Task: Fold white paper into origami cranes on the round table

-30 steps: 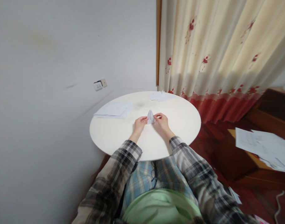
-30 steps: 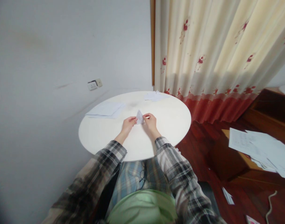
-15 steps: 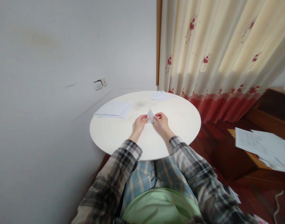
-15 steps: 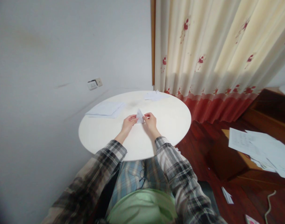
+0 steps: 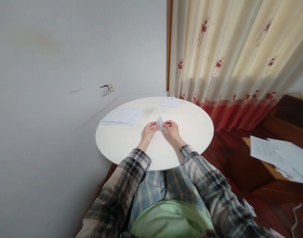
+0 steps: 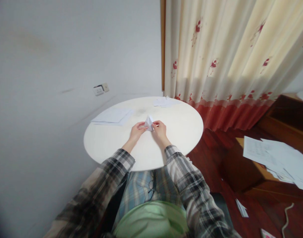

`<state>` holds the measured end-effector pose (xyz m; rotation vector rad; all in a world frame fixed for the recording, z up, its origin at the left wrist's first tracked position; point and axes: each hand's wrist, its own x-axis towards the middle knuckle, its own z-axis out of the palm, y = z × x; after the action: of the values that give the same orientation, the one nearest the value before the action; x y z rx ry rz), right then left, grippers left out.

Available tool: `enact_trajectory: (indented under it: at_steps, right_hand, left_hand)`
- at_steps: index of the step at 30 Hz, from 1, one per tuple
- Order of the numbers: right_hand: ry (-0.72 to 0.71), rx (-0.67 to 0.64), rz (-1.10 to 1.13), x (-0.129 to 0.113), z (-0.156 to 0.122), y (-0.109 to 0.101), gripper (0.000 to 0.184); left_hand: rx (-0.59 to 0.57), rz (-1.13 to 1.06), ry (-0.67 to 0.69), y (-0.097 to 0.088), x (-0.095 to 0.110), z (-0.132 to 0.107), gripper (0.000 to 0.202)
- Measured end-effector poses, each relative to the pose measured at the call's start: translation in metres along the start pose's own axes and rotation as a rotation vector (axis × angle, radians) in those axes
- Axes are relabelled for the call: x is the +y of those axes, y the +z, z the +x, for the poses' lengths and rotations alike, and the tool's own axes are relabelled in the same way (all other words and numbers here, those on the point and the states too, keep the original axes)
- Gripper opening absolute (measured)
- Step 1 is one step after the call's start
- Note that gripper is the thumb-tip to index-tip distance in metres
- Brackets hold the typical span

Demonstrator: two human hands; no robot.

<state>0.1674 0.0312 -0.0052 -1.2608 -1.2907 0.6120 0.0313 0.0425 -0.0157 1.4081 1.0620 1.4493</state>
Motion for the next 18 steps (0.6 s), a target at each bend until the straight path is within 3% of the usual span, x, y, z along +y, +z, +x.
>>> enact_trajectory:
  at_steps: [11, 18]
  right_hand:
    - [0.026, 0.014, -0.046, 0.0, -0.001, -0.001, 0.014]
    - [0.007, 0.015, -0.048, 0.003, 0.0, 0.0, 0.015]
  left_hand:
    - [-0.006, 0.053, -0.021, 0.001, 0.018, -0.005, 0.029]
    - [0.004, -0.005, 0.008, 0.002, 0.013, -0.004, 0.028]
